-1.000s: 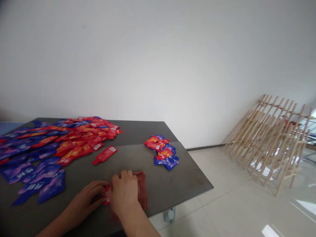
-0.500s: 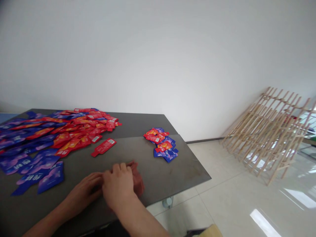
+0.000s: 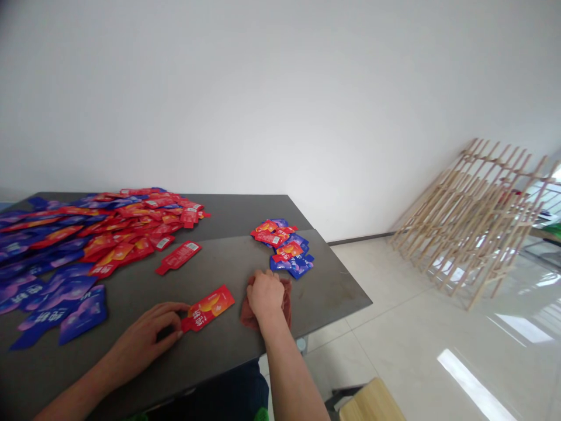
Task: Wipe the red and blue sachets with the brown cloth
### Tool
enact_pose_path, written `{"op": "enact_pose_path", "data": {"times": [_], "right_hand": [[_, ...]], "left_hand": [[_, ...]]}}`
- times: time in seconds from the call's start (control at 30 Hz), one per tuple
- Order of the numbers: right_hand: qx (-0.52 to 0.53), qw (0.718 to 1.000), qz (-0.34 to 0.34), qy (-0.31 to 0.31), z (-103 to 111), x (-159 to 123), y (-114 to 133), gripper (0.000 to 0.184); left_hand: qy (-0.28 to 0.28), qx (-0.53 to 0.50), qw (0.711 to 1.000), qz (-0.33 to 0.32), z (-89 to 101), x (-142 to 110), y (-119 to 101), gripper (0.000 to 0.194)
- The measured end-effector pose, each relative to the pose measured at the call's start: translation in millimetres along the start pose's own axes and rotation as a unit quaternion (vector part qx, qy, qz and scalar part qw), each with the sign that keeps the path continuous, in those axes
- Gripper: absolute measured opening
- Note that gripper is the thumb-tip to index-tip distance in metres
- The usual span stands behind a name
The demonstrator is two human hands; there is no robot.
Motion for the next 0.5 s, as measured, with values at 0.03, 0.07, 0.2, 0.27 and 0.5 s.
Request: {"op": "enact_pose_path", "data": {"times": [0.03,0.07,0.2,0.27,0.5], "right_hand": [[-0.001,1.000,0.010,0.001,-0.2,-5.1,1.3,0.017],[-0.002,1.000,0.030,0.004,-0.7,-10.8,4.6,0.016],[0.004,0.992,0.129,0.005,-2.2,-33.9,22.2,0.012],[0.015,0.987,0.157,0.004,-3.4,-43.6,28.4,0.010],[0.058,0.981,0.183,0.013,-8.5,-66.3,40.5,0.009]], "left_hand": [[-0.001,0.001,1.000,0.001,-0.3,0.1,-0.3,0.014],[-0.001,0.003,1.000,0.003,-0.5,0.0,-0.9,0.014],[0.017,0.016,1.000,0.005,2.2,-2.5,-3.6,0.016],[0.050,0.011,0.999,-0.002,8.6,-4.9,-2.5,0.016],[0.200,0.006,0.979,0.048,57.7,-12.1,16.7,0.013]]}}
Point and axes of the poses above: each hand's wrist, its own x-axis towards the middle knuckle, its own z-axis out of the back of the hand, y = z × x, the point moved 4 cm from there along x, towards the middle knuckle, and after that the axes turned 5 degrees about -z, right-handed, at the moved point
